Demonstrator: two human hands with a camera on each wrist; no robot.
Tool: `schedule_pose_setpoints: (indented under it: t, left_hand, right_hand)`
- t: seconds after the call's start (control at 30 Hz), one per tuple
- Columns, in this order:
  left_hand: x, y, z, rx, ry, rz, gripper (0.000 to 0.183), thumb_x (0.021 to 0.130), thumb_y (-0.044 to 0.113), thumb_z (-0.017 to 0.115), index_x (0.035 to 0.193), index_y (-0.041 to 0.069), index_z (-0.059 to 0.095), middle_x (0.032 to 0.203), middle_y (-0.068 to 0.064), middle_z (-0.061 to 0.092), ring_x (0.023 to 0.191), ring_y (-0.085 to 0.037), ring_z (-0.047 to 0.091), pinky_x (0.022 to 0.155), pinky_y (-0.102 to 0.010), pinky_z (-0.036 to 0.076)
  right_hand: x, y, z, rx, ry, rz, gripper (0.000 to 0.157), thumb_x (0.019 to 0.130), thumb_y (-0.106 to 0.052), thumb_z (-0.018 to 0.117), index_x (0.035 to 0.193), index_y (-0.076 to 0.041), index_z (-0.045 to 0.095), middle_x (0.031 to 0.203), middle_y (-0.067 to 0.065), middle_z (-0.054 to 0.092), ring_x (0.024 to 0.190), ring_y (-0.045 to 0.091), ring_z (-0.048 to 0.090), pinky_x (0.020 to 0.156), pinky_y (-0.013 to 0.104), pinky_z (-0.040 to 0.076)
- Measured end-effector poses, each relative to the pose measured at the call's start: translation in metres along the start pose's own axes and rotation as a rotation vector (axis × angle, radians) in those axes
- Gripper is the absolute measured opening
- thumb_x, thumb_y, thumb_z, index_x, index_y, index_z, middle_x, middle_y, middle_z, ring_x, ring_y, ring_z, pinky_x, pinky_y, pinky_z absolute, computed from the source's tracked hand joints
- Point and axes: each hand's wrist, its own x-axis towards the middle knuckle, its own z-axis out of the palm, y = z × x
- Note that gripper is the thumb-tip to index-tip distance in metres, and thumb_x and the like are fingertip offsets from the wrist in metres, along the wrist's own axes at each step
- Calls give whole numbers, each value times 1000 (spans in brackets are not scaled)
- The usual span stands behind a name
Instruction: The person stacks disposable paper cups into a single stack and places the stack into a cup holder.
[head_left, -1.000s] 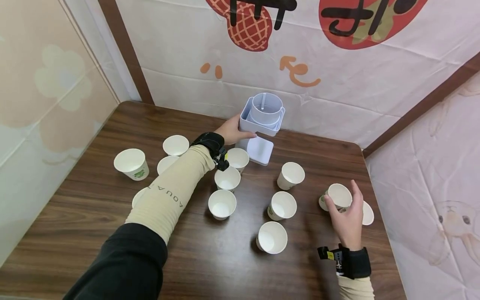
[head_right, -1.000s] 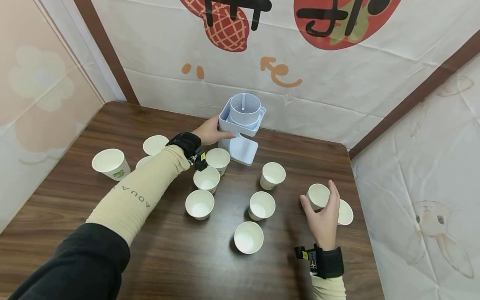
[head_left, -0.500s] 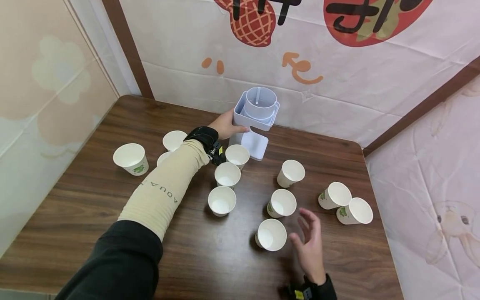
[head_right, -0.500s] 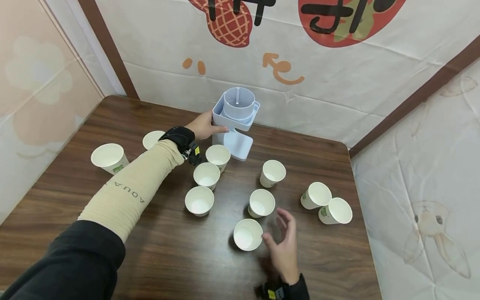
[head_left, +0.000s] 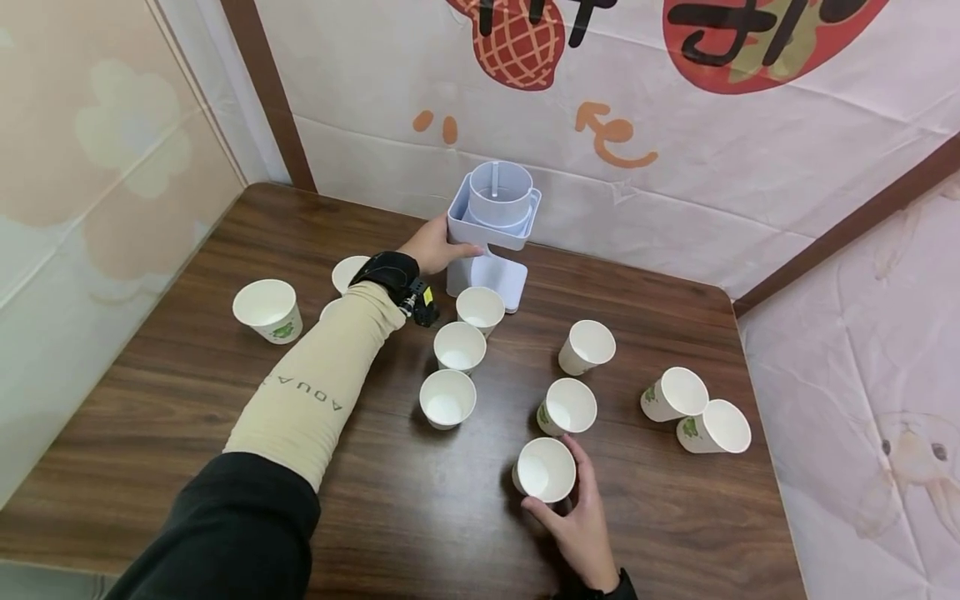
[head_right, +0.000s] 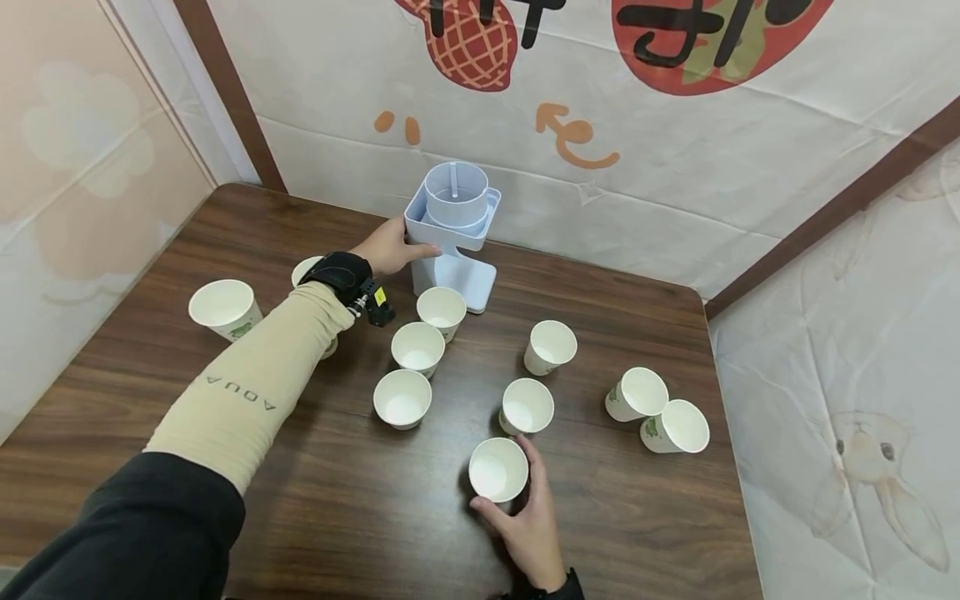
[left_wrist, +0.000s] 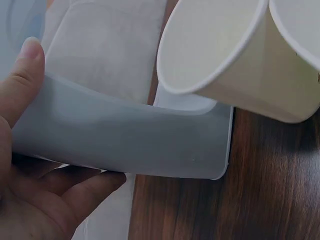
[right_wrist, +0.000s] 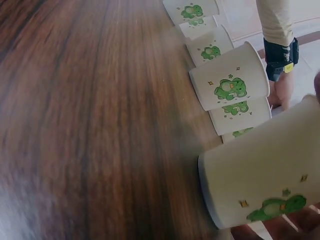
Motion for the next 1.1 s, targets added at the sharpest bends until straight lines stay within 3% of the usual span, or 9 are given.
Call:
schedule_pose_setpoints:
  t: [0.13,0.37,0.57,0.83,1.1]
  left_hand:
    - [-6,0,-4,13,-4,-10,70,85,26,70,142,5,36,138,-15,48,126,-27,44,106,-42,37]
    - [-19,-1,-10,30,26,-43,73,84,27,70,143,4,33,139,-16,47,127,-28,44,106,-44,37]
    - [-30,-5,-16,49,57,-71,74,85,29,70,144,5,33,139,-16,46,127,-29,44,107,-44,36]
    - [-47,-9,-25,62,77,-83,76,85,30,70,145,5,31,140,-17,46,128,-31,42,107,-45,35]
    - [-63,-14,-31,51,86,-98,78,85,29,70,147,6,29,141,-17,45,129,-30,42,107,-46,35]
  right_hand:
    - [0,5,2,-20,-39,-19,94,65,0,82,145,-4,34,137,17,48,119,15,49,96,19,41]
    - [-3,5,6,-5,-15,26,83,64,0,83,137,-5,43,129,13,54,113,13,52,91,21,46]
    - [-5,7,7,-21,-15,30,83,62,2,83,135,-1,44,128,15,54,112,14,53,91,20,46]
    - [-8,6,4,-31,-65,20,80,68,-11,83,137,-4,43,129,14,53,114,24,53,93,23,45]
    - [-12,-2,3,-53,-49,10,80,65,-6,84,135,-5,45,127,11,55,112,14,54,92,19,46]
